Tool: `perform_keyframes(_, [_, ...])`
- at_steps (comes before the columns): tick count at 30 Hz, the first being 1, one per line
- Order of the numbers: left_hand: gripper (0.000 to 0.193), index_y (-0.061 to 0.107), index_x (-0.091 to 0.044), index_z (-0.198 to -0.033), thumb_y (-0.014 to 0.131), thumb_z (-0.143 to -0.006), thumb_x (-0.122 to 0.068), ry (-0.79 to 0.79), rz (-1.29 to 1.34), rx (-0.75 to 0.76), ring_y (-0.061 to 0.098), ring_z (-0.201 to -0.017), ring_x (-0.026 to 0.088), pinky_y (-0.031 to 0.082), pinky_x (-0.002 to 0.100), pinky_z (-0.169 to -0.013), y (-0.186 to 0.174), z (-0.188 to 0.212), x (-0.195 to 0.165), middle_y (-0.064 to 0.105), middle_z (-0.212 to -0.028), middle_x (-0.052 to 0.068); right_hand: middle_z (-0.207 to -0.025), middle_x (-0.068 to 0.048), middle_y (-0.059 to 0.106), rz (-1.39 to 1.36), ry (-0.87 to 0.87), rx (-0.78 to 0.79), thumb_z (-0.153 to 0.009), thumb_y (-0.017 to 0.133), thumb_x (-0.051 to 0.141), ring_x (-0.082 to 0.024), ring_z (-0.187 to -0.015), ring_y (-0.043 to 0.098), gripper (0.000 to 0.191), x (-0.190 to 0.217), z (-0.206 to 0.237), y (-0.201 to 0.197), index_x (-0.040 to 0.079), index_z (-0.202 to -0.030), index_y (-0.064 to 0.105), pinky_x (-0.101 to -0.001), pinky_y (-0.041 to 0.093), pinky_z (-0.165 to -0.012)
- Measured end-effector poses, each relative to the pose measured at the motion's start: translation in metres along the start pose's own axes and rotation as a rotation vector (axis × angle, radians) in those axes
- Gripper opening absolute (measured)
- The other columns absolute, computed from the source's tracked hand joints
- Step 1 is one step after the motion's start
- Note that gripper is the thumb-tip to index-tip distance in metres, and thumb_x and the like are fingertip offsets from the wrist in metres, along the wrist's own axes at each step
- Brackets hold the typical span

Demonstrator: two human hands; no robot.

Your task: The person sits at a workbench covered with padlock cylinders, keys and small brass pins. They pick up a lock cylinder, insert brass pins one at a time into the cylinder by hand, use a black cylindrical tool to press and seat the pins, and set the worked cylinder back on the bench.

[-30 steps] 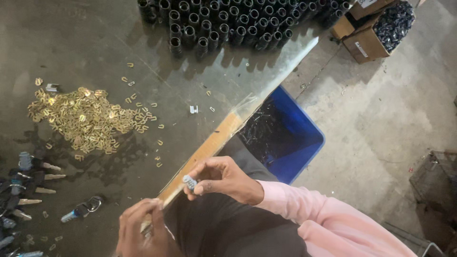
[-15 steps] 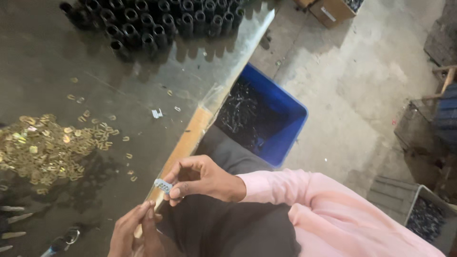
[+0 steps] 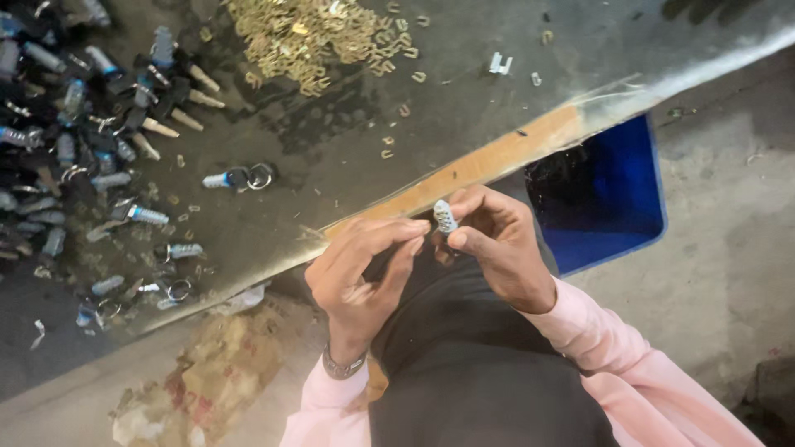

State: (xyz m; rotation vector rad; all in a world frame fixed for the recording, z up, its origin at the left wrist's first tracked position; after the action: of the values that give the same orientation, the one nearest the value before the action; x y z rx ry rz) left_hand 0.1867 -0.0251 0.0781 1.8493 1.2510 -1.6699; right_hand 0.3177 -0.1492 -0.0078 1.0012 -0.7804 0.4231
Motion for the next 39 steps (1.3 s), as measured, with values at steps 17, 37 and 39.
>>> perform_keyframes(17, [0.025, 0.07, -0.004, -0.103, 0.084, -0.085, 0.006, 0.263, -0.276, -0.007, 0.069, -0.08, 0.02, 0.053, 0.032, -0.075, 0.004, -0.009, 0.01, 0.073, -0.094, 0.005, -0.1, -0.013, 0.064, 0.082, 0.018, 0.034, -0.094, 0.074, -0.001, -0.022, -0.082, 0.071, 0.019, 0.0, -0.01, -0.001, -0.001, -0.11, 0.064, -0.0334, 0.06, -0.063])
perform_keyframes(37, [0.026, 0.077, -0.004, -0.112, 0.081, -0.086, -0.003, -0.191, 0.227, 0.278, 0.072, -0.092, 0.016, 0.057, 0.027, -0.082, 0.016, -0.007, 0.033, 0.071, -0.103, 0.008, -0.096, -0.013, 0.067, 0.263, 0.041, 0.177, -0.087, 0.077, -0.01, -0.019, -0.082, 0.07, 0.014, 0.031, -0.009, -0.003, -0.006, -0.098, 0.068, -0.0299, 0.058, -0.07])
perform_keyframes(39, [0.024, 0.075, -0.004, -0.112, 0.081, -0.088, -0.005, -0.167, 0.439, 0.294, 0.069, -0.098, 0.017, 0.055, 0.028, -0.089, 0.019, -0.006, 0.034, 0.069, -0.104, 0.008, -0.096, -0.011, 0.07, 0.429, -0.013, 0.26, -0.085, 0.08, -0.007, -0.017, -0.084, 0.071, 0.015, 0.045, -0.009, 0.0, -0.004, -0.095, 0.069, -0.0278, 0.056, -0.073])
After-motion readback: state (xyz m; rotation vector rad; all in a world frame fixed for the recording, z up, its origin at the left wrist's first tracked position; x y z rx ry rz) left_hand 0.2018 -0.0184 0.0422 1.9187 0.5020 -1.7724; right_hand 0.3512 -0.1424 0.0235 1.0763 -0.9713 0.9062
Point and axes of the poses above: each hand's wrist, its own z-axis away from the middle knuckle, its own y-axis out of the palm, x = y × z, the point moved 4 cm from there along -z, towards the middle knuckle
